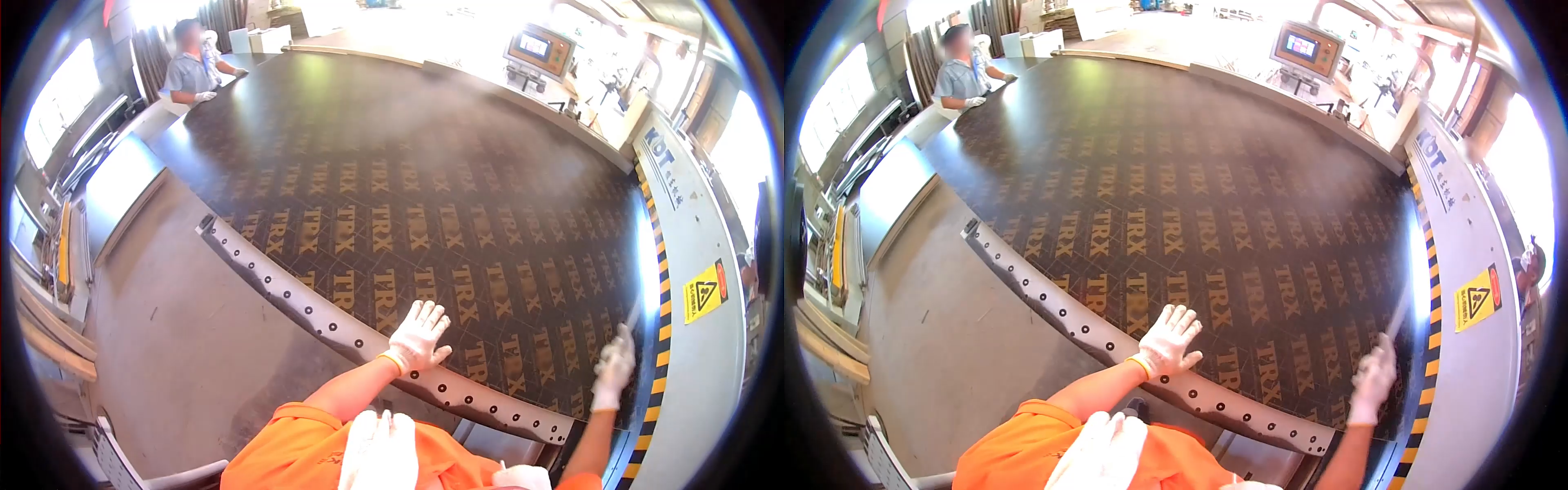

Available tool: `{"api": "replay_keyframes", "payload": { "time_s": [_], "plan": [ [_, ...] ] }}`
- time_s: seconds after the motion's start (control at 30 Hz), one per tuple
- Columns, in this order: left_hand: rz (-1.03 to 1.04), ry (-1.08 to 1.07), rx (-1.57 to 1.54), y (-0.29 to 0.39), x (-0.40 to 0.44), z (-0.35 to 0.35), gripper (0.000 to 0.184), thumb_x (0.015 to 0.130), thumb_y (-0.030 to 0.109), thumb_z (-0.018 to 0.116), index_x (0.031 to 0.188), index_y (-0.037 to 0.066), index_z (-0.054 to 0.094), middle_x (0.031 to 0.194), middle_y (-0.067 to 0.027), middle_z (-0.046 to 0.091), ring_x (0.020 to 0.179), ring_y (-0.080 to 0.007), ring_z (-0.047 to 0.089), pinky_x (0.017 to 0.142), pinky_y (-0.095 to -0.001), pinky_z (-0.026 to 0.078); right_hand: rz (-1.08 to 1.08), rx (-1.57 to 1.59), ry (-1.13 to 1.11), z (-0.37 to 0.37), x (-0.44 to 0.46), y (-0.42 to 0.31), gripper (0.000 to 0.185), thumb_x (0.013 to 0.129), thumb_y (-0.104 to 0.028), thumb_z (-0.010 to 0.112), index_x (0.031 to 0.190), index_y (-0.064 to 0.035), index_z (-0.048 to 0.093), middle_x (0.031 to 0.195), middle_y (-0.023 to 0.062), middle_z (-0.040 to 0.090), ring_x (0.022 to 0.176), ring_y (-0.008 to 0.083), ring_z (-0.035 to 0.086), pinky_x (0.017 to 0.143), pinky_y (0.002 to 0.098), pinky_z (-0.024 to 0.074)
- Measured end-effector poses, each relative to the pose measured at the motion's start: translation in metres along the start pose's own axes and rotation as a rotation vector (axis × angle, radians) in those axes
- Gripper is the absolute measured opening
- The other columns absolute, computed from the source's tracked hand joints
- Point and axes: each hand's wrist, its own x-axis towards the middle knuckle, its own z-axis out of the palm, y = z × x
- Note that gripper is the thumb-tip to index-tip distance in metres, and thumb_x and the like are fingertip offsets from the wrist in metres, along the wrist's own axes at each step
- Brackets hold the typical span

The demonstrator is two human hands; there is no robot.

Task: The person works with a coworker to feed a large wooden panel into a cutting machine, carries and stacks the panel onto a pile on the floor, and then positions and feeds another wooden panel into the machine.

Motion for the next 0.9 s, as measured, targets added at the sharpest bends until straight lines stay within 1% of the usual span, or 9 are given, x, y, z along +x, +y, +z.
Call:
{"api": "replay_keyframes", "payload": {
  "time_s": [0.07,0.13,0.27,0.33,0.37,0.4,0.57,0.67,0.9],
  "plan": [
    [-0.005,0.026,-0.029,0.001,0.005,0.003,0.075,0.100,0.054,0.064,0.154,0.002,0.060,0.165,-0.0255,0.050,0.158,-0.0467,0.039,0.134,-0.0606,0.019,0.114,0.001,-0.104,0.066,0.010,-0.009,0.051,0.112,-0.012,0.052,0.164,-0.0126,0.051,0.083,-0.0053,0.057,0.054,0.0014,0.042,0.043,0.0210,0.0359],
    [-0.003,0.039,-0.033,-0.004,0.008,0.000,0.074,0.099,0.053,0.064,0.152,0.002,0.061,0.165,-0.0256,0.051,0.157,-0.0467,0.040,0.134,-0.0610,0.020,0.053,0.024,-0.160,0.119,0.030,-0.033,0.058,0.109,-0.008,0.052,0.167,-0.0118,0.047,0.088,-0.0014,0.064,0.053,0.0024,0.043,0.043,0.0214,0.0365],
    [-0.009,0.048,-0.035,-0.004,0.010,-0.004,0.073,0.098,0.053,0.067,0.150,0.002,0.063,0.163,-0.0256,0.053,0.156,-0.0464,0.042,0.134,-0.0615,0.021,0.141,0.047,-0.257,0.174,0.111,-0.044,0.063,0.106,-0.003,0.052,0.168,-0.0112,0.045,0.089,0.0044,0.068,0.053,0.0038,0.044,0.044,0.0216,0.0383],
    [-0.020,0.042,-0.033,-0.004,0.013,-0.007,0.073,0.096,0.052,0.068,0.149,0.002,0.064,0.162,-0.0255,0.053,0.156,-0.0462,0.043,0.134,-0.0616,0.022,0.153,0.006,-0.246,0.198,0.146,-0.053,0.064,0.105,-0.001,0.052,0.168,-0.0130,0.047,0.092,0.0052,0.069,0.053,0.0044,0.045,0.045,0.0222,0.0391],
    [-0.024,0.033,-0.029,-0.004,0.014,-0.009,0.073,0.096,0.052,0.069,0.149,0.002,0.064,0.162,-0.0254,0.054,0.156,-0.0461,0.043,0.134,-0.0615,0.022,0.151,0.024,-0.238,0.209,0.162,-0.054,0.064,0.105,-0.001,0.052,0.167,-0.0158,0.048,0.093,0.0057,0.070,0.053,0.0055,0.046,0.045,0.0232,0.0400],
    [-0.029,0.024,-0.025,-0.004,0.015,-0.010,0.073,0.095,0.051,0.070,0.149,0.002,0.064,0.162,-0.0253,0.054,0.156,-0.0461,0.043,0.134,-0.0615,0.022,0.137,0.010,-0.222,0.216,0.175,-0.056,0.063,0.106,-0.002,0.053,0.167,-0.0182,0.050,0.092,0.0054,0.069,0.054,0.0061,0.047,0.045,0.0239,0.0412],
    [-0.037,0.047,-0.037,0.003,0.019,-0.009,0.072,0.092,0.050,0.073,0.146,0.004,0.067,0.160,-0.0247,0.056,0.154,-0.0467,0.044,0.133,-0.0616,0.023,0.137,0.100,-0.256,0.227,0.227,-0.053,0.058,0.109,-0.004,0.052,0.165,-0.0181,0.052,0.090,0.0049,0.067,0.056,0.0064,0.049,0.048,0.0233,0.0439],
    [-0.052,0.012,-0.032,0.006,0.021,-0.012,0.072,0.095,0.050,0.071,0.149,0.004,0.064,0.163,-0.0226,0.053,0.156,-0.0443,0.042,0.134,-0.0603,0.022,0.140,0.069,-0.253,0.229,0.234,-0.049,0.055,0.111,-0.005,0.052,0.164,-0.0177,0.053,0.090,0.0046,0.067,0.056,0.0062,0.050,0.048,0.0228,0.0447],
    [-0.074,0.003,-0.031,0.013,0.022,-0.010,0.071,0.096,0.050,0.070,0.150,0.005,0.064,0.164,-0.0223,0.053,0.157,-0.0441,0.042,0.135,-0.0597,0.021,0.159,0.044,-0.247,0.228,0.243,-0.054,0.051,0.113,-0.006,0.052,0.162,-0.0166,0.056,0.088,0.0044,0.069,0.056,0.0055,0.050,0.047,0.0219,0.0444]
  ]
}}
